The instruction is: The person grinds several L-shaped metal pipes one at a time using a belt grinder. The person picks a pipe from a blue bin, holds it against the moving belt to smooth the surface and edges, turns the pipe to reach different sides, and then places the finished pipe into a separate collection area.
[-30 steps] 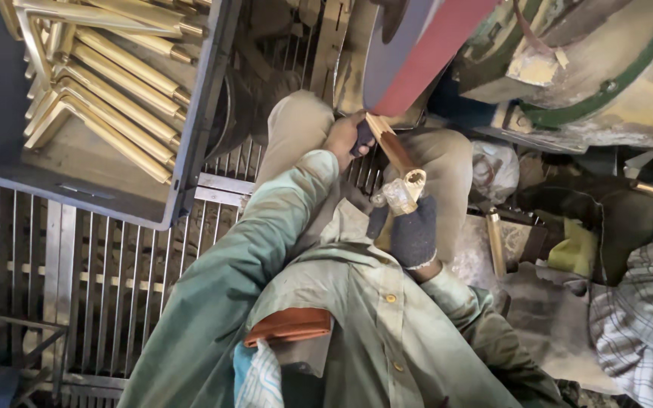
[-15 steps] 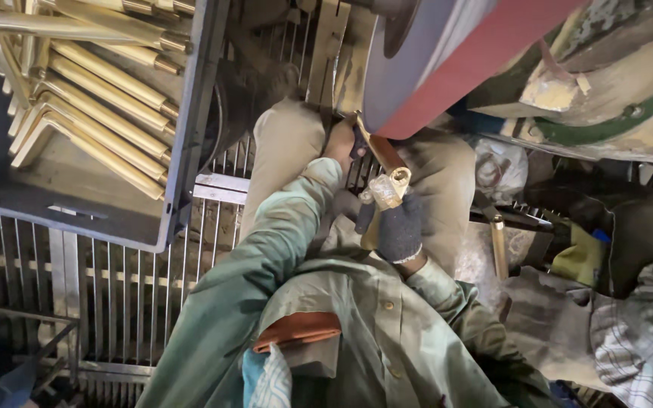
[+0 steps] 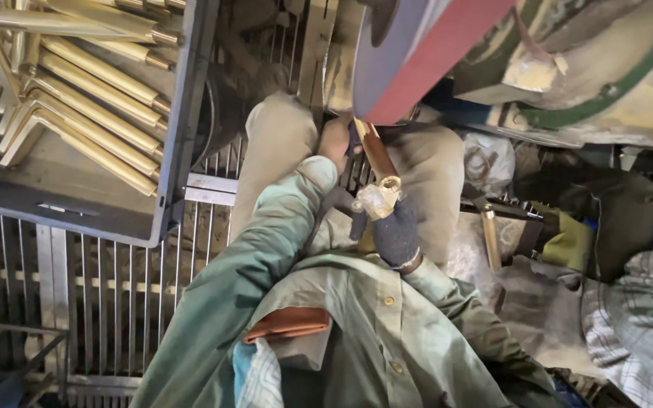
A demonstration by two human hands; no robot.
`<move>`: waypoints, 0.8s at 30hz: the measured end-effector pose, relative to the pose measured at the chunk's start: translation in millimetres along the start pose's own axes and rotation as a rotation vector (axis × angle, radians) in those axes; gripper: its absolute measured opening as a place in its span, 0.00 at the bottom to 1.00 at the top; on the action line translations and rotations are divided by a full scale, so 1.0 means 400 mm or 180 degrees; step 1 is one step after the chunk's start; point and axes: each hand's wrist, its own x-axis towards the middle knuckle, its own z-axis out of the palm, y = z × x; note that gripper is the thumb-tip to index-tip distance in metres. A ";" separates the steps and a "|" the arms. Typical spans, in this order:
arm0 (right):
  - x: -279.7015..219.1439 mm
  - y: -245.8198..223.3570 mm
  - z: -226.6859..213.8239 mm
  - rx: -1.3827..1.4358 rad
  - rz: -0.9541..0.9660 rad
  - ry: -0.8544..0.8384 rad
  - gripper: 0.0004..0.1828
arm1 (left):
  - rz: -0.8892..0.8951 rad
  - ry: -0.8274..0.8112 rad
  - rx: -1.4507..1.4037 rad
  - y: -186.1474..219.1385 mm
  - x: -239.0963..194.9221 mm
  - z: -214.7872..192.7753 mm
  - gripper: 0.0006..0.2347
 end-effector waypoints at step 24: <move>0.018 -0.267 -0.087 -0.4589 -0.2161 0.0337 0.15 | -0.0201 -0.0219 -0.0426 0.000 -0.010 0.000 0.15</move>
